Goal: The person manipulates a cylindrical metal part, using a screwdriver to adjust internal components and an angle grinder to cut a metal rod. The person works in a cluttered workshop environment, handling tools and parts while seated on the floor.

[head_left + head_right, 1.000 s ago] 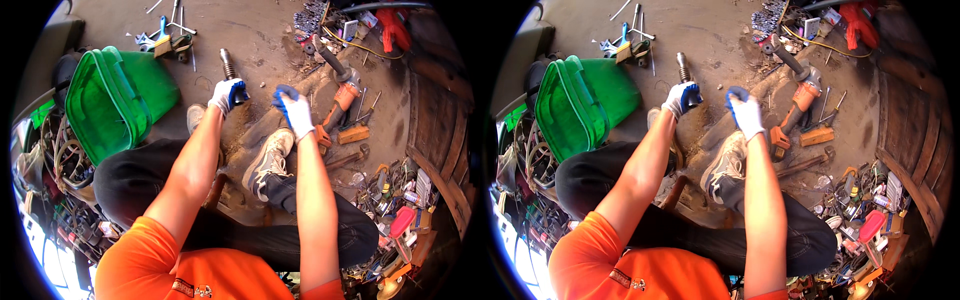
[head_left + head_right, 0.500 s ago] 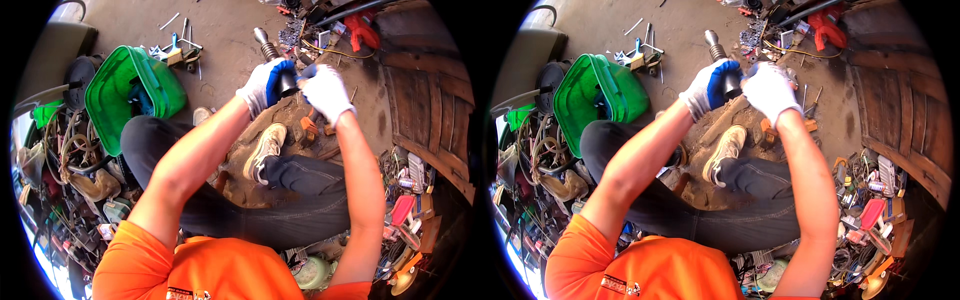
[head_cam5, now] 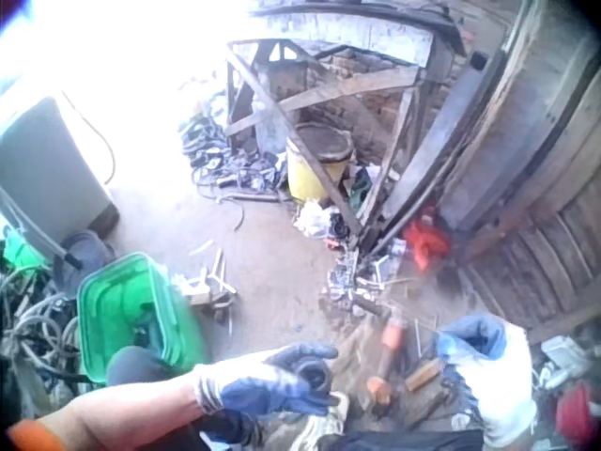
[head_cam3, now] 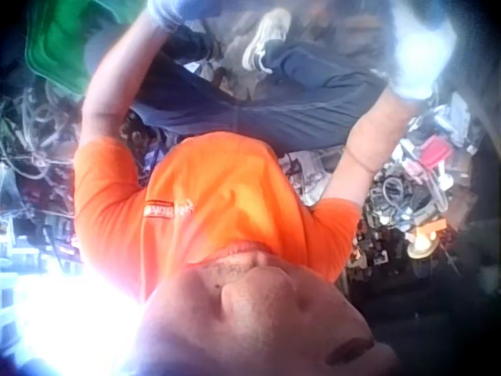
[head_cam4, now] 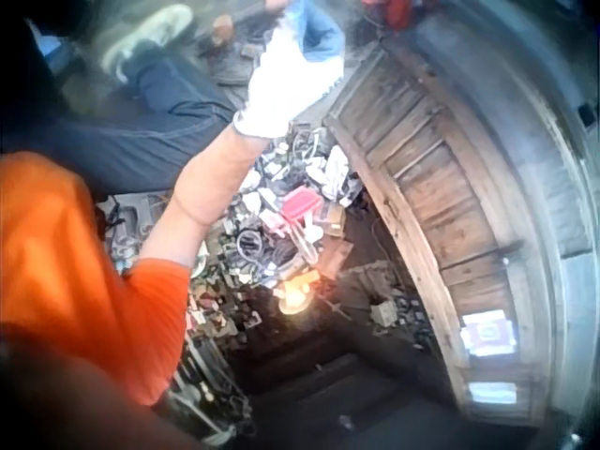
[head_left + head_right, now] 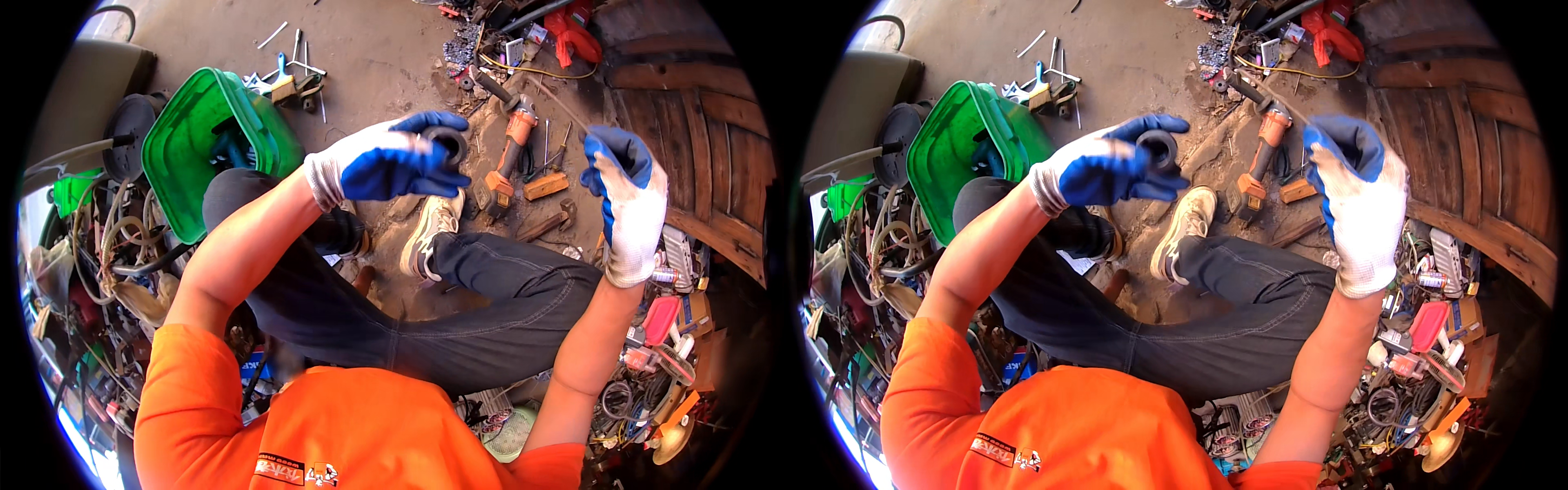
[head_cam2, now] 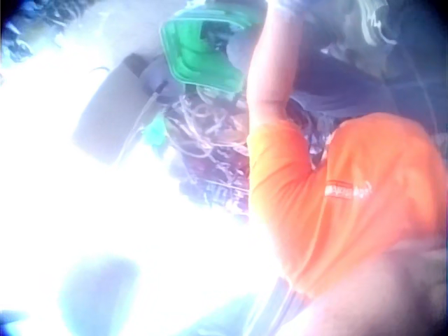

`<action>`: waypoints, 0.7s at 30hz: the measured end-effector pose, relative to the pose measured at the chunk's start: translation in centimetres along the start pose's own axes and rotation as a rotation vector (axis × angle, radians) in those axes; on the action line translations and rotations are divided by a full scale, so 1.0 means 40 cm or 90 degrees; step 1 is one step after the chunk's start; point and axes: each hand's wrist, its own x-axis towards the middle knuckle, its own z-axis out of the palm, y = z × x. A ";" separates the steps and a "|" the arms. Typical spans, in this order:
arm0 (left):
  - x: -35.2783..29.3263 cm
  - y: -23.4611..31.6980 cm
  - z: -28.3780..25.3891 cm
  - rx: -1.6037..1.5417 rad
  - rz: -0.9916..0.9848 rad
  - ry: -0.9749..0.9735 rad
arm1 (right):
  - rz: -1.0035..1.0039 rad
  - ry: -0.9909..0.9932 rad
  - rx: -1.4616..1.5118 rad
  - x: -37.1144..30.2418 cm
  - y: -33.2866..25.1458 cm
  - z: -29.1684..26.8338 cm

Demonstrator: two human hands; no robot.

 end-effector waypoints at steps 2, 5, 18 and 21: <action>-0.022 -0.003 0.033 0.061 -0.072 -0.029 | 0.003 -0.011 0.060 -0.004 0.018 -0.014; -0.038 -0.035 0.075 0.496 -0.003 0.088 | -0.048 0.007 0.179 -0.014 0.023 -0.008; -0.041 0.004 -0.016 1.223 0.139 0.197 | -0.083 -0.071 0.243 -0.051 -0.022 0.033; -0.027 -0.055 -0.047 0.938 0.160 0.132 | -0.077 -0.091 0.273 -0.083 -0.047 0.031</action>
